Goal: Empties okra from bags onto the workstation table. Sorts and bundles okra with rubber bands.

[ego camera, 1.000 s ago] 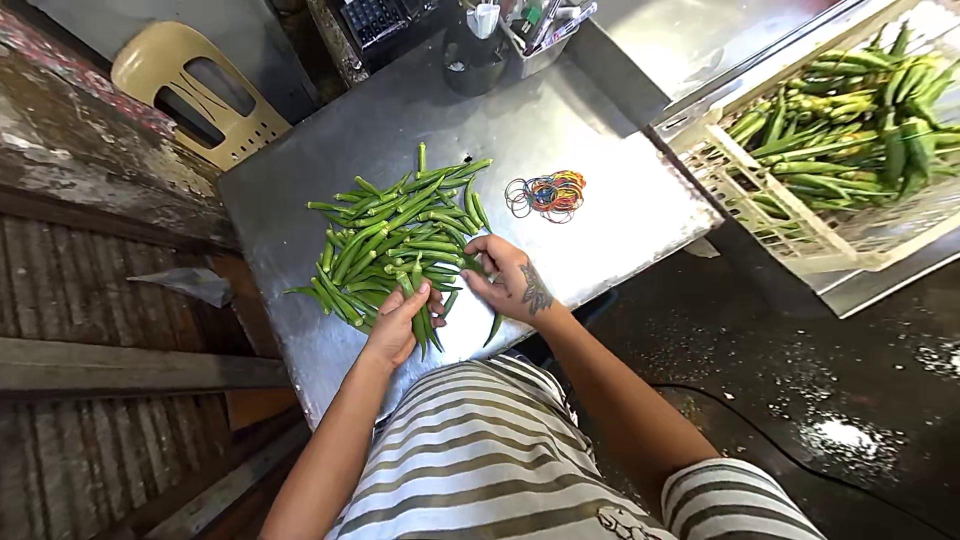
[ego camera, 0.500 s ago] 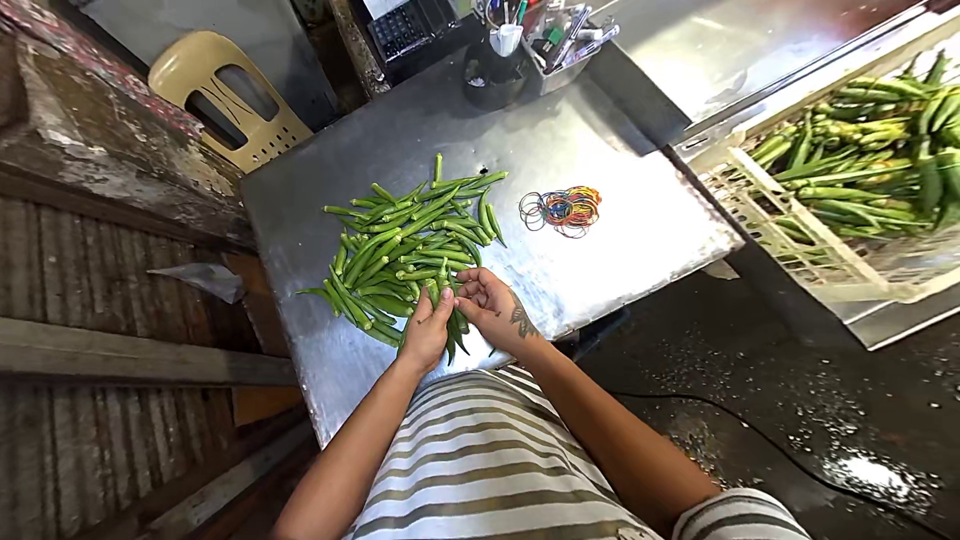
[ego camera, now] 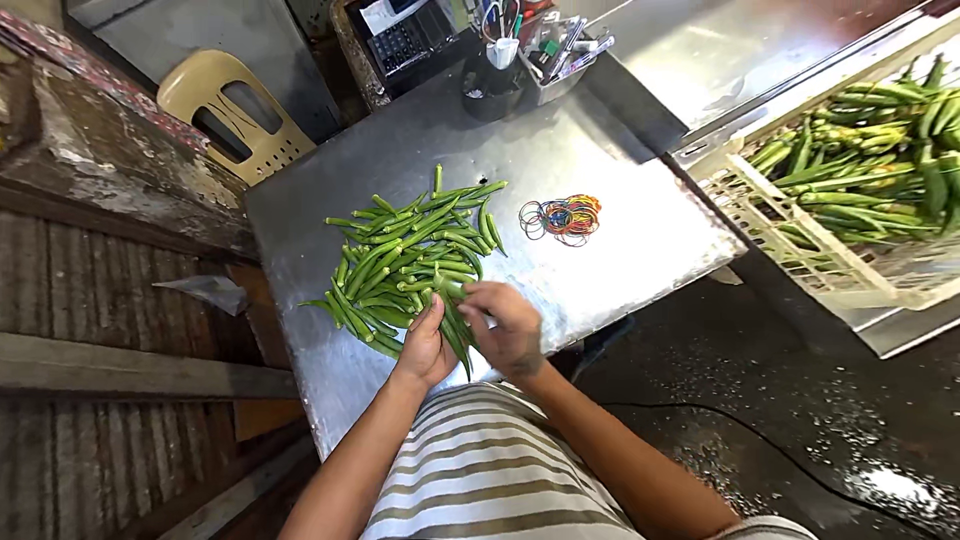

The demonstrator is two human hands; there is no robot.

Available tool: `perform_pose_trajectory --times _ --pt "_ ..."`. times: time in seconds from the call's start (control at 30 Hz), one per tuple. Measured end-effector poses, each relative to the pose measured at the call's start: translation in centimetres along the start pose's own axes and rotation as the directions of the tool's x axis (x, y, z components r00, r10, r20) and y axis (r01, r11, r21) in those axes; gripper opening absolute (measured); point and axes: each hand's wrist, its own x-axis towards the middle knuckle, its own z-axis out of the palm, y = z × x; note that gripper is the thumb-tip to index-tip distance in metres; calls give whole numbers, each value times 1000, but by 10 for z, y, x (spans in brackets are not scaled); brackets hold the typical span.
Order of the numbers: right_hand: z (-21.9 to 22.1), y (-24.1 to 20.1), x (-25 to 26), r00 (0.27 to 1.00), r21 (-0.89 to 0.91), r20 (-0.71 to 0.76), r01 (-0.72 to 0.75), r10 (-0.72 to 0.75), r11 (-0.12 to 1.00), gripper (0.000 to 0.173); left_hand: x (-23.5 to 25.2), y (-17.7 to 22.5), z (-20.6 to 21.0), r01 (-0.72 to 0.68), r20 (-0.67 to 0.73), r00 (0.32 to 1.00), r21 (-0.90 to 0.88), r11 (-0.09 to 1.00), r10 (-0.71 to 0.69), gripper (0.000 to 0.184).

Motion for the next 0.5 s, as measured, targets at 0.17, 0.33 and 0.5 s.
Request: perform_pose_trajectory --times 0.17,0.33,0.5 --pt "3 2 -11 997 -198 66 38 -25 980 17 -1 -8 1 -104 -25 993 228 968 112 34" --pt "-1 -2 -16 980 -215 194 -5 47 977 20 2 -12 -9 -150 -66 973 547 824 221 33" --pt "-17 6 -7 934 -136 355 2 47 991 19 0 -2 -19 -156 22 983 624 766 183 27"
